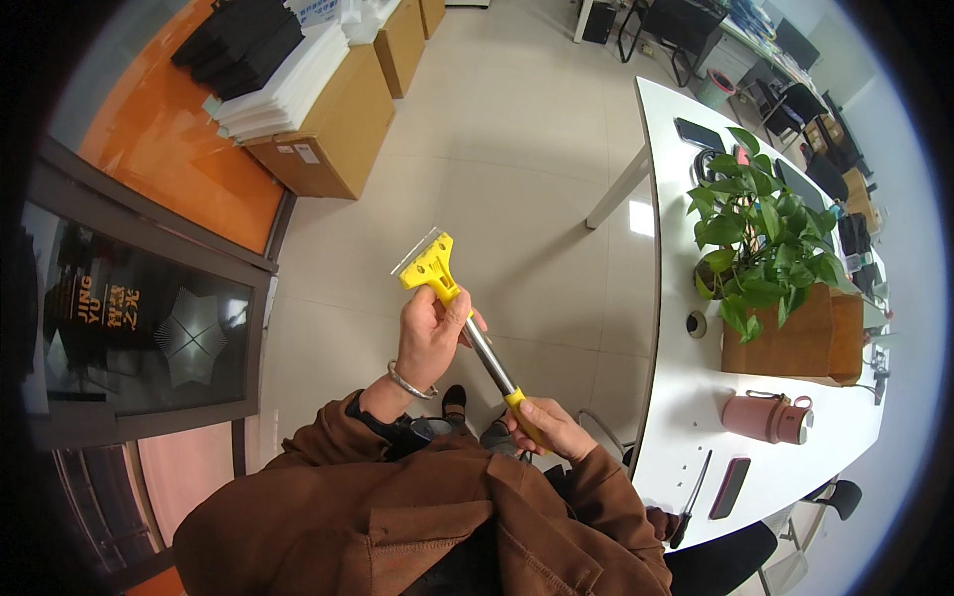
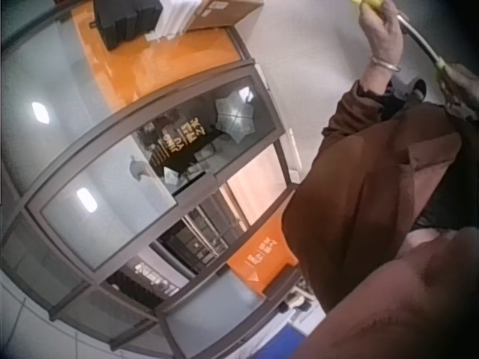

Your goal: The person assembles a yellow squeegee by attaching a metal handle to the squeegee head using a screwdriver. They tighten the screws and then use the squeegee to wipe the floor in an office setting.

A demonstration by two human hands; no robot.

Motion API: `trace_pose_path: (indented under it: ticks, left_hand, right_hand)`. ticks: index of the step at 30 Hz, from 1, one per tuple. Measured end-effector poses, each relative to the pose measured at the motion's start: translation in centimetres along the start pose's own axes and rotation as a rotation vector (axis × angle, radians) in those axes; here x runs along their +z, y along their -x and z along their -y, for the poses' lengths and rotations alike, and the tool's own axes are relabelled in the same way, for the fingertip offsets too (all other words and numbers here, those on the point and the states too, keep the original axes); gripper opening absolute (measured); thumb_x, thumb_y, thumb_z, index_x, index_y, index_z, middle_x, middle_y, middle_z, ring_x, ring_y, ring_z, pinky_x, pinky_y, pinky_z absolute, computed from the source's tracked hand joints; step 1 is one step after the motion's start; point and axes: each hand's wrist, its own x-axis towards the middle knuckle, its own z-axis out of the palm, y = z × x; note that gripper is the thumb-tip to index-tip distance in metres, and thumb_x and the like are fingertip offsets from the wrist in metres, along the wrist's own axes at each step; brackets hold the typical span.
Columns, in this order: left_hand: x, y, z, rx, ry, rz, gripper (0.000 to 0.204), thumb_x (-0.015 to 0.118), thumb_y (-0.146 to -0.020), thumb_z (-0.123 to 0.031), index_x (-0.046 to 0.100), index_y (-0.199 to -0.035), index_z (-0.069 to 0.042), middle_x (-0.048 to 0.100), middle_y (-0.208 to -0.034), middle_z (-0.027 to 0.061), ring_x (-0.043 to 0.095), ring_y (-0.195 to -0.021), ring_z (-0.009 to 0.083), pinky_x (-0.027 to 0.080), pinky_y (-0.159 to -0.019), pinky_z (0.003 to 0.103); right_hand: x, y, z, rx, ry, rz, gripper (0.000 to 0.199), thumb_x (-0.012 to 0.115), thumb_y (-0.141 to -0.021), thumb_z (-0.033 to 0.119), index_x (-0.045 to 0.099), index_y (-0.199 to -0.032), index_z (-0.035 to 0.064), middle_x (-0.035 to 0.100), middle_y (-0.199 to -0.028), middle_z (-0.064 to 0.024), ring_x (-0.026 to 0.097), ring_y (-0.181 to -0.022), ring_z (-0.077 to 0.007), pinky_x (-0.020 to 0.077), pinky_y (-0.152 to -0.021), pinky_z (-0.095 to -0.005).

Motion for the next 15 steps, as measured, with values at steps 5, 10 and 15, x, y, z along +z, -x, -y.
trace_pose_path:
  ticks: [5,10,15]
  left_hand:
    - [0.04,0.35,-0.24,-0.038,0.032,-0.046,0.023,0.06,-0.095,-0.018,0.049,-0.09,0.002,0.064,-0.067,0.0059,0.059,-0.056,0.0077,0.05,-0.048,0.022]
    - [0.06,0.5,-0.41,-0.025,0.025,-0.077,0.024,0.063,-0.093,-0.017,0.049,-0.089,0.002,0.064,-0.066,0.0058,0.06,-0.055,0.0077,0.049,-0.047,0.022]
    - [-0.06,0.63,-0.47,-0.009,-0.001,-0.093,0.024,0.064,-0.092,-0.016,0.049,-0.086,0.001,0.063,-0.064,0.0054,0.059,-0.053,0.0072,0.05,-0.047,0.022]
  right_hand:
    - [0.19,0.08,-0.2,0.014,-0.009,0.006,0.053,0.042,-0.097,0.055,0.054,-0.088,0.0043,0.046,-0.06,0.0001,0.039,-0.044,-0.006,0.0473,-0.056,-0.024]
    - [0.17,-0.06,-0.32,0.015,-0.007,0.016,0.055,0.041,-0.097,0.056,0.054,-0.087,0.0043,0.046,-0.059,0.0,0.038,-0.043,-0.0061,0.0486,-0.057,-0.0245]
    - [0.26,-0.07,-0.14,0.04,0.007,0.014,0.057,0.042,-0.095,0.06,0.055,-0.086,0.0044,0.046,-0.06,0.0001,0.04,-0.044,-0.0062,0.0492,-0.057,-0.0248]
